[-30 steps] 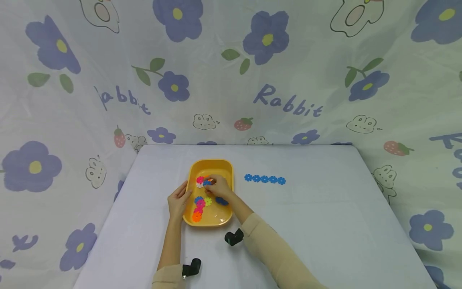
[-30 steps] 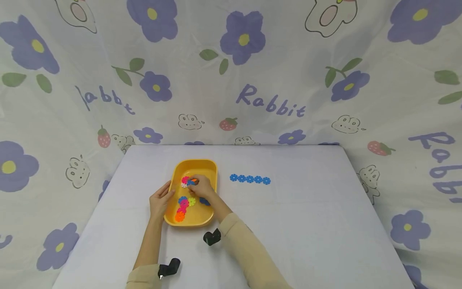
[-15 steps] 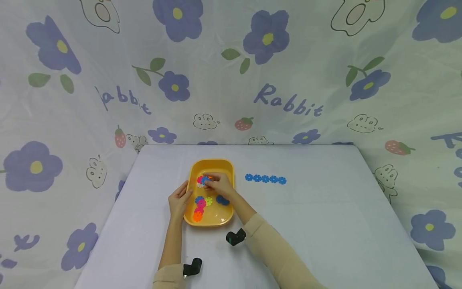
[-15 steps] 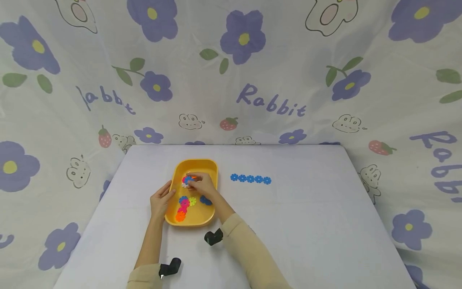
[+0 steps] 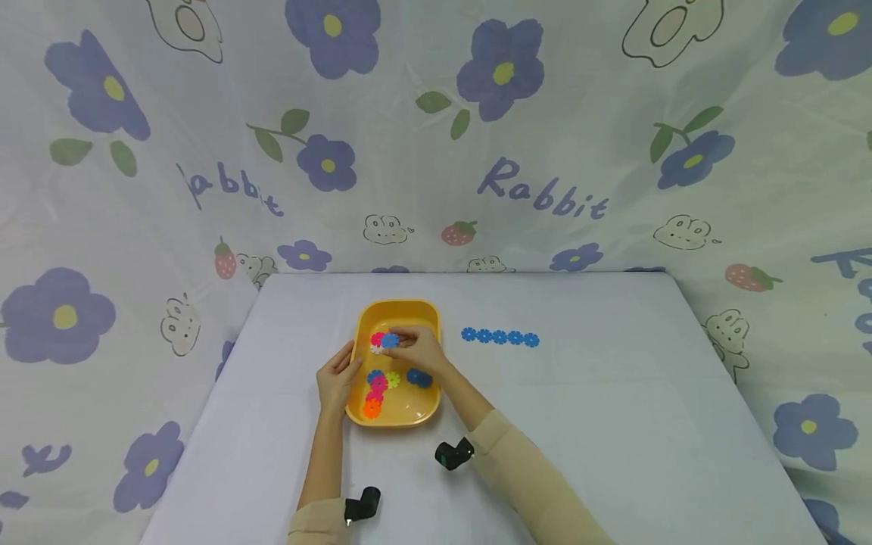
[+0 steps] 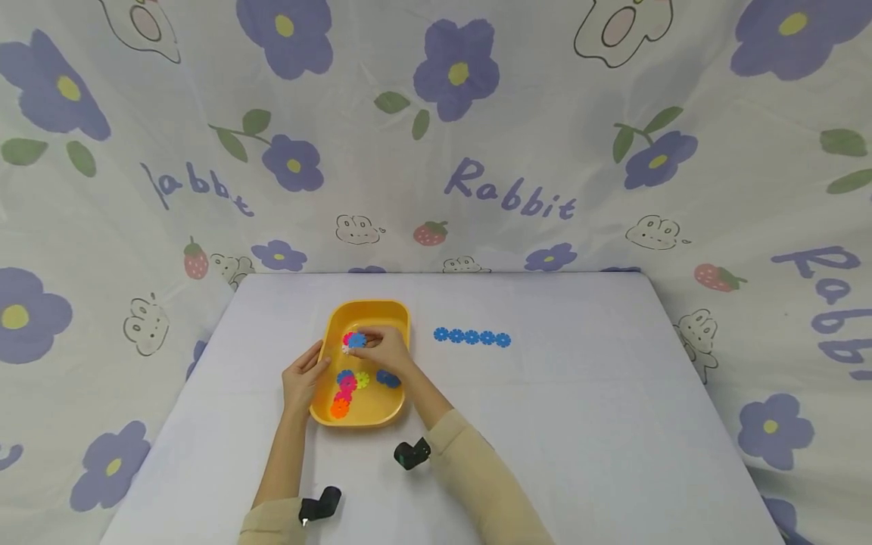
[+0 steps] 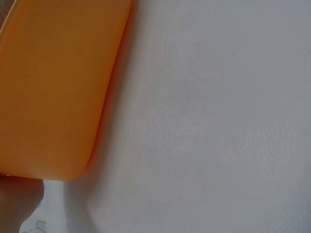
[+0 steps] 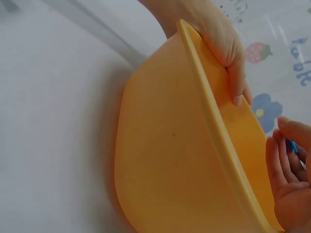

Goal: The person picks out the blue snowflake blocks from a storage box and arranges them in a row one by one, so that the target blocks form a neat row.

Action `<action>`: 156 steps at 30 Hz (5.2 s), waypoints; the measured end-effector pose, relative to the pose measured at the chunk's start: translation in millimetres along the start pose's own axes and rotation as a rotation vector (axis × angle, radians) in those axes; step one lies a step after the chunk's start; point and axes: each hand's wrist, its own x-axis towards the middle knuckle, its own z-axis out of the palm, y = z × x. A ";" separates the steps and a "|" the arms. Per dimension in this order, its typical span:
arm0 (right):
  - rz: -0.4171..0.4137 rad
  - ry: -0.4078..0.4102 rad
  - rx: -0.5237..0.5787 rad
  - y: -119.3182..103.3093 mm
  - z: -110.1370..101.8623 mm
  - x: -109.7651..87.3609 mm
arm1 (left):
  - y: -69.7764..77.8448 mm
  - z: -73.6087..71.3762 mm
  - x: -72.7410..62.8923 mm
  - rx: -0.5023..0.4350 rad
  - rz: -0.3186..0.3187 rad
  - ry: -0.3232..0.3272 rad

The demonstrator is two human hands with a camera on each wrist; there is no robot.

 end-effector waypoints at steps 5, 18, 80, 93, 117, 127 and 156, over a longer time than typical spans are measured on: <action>-0.104 0.048 -0.067 -3.9 -16.1 -7.8 | -2.5 0.2 1.1 0.004 0.000 0.002; -0.188 0.171 -0.148 -0.8 -61.1 -27.9 | -3.0 -0.4 1.7 0.001 -0.002 0.014; 0.005 0.607 -0.511 106.7 -235.5 -107.9 | -4.1 0.0 1.7 0.010 -0.034 -0.003; 0.170 0.486 -0.549 104.8 -240.1 -112.6 | -4.2 -0.7 2.2 0.015 -0.025 -0.012; 0.253 0.519 -0.655 97.2 -226.5 -103.5 | -3.8 -0.5 1.3 0.001 -0.041 -0.002; 0.257 0.512 -0.662 94.1 -223.3 -102.7 | -4.5 -1.2 1.1 -0.005 -0.030 0.000; -0.110 0.672 -0.150 66.2 -189.7 -101.2 | -3.8 -1.0 1.1 -0.008 -0.036 -0.012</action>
